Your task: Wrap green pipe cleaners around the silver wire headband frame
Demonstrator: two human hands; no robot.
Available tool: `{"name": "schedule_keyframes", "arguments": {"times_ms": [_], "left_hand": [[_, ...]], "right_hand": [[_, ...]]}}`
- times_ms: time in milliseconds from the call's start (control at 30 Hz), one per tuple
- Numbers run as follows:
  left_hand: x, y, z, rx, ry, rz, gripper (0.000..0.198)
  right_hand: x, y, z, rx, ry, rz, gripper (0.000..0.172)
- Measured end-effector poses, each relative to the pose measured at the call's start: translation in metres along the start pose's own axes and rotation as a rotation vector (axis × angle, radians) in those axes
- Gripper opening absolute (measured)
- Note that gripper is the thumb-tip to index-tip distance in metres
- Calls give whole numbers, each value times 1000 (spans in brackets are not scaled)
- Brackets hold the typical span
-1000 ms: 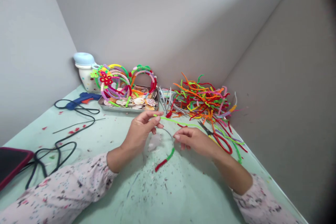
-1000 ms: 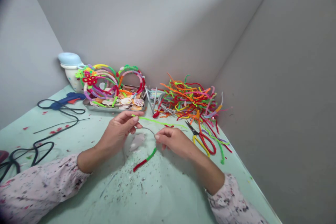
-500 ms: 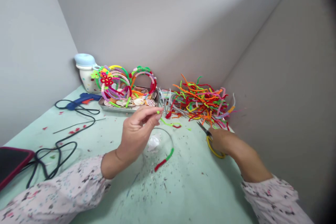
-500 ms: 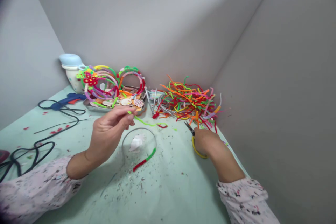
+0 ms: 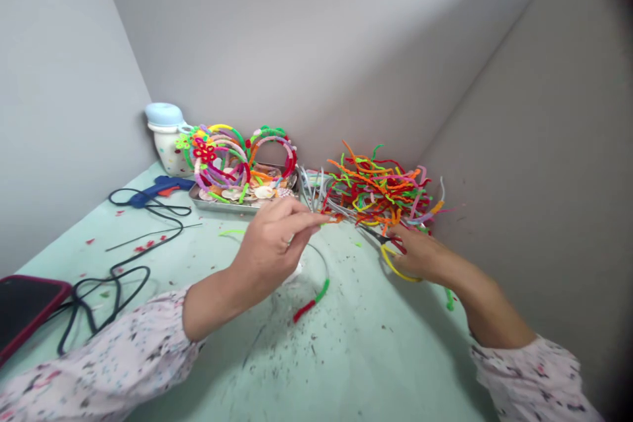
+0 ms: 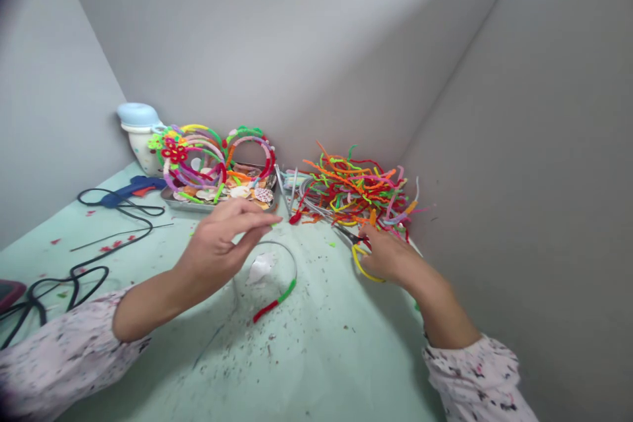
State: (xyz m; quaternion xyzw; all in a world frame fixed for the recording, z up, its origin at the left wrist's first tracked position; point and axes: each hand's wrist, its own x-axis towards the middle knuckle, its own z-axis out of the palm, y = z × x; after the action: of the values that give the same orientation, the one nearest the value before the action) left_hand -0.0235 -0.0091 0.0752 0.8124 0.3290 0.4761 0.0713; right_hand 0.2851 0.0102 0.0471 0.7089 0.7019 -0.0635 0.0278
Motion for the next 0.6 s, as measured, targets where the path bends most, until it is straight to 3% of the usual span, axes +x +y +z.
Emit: {"name": "schedule_keyframes", "arguments": {"times_ms": [133,333,600], "left_hand": [[-13,-21,26,37,-89,-62,17],[-25,-29,35,37,-111,-139,15],[-28,-30,37,56,-43,-174,10]], "right_hand": [[-10,-17,-15,236,103,-104,50],[-29,-48,-19,550,-7,-263,54],[-34,-79,-7,518,99,-434,42]]}}
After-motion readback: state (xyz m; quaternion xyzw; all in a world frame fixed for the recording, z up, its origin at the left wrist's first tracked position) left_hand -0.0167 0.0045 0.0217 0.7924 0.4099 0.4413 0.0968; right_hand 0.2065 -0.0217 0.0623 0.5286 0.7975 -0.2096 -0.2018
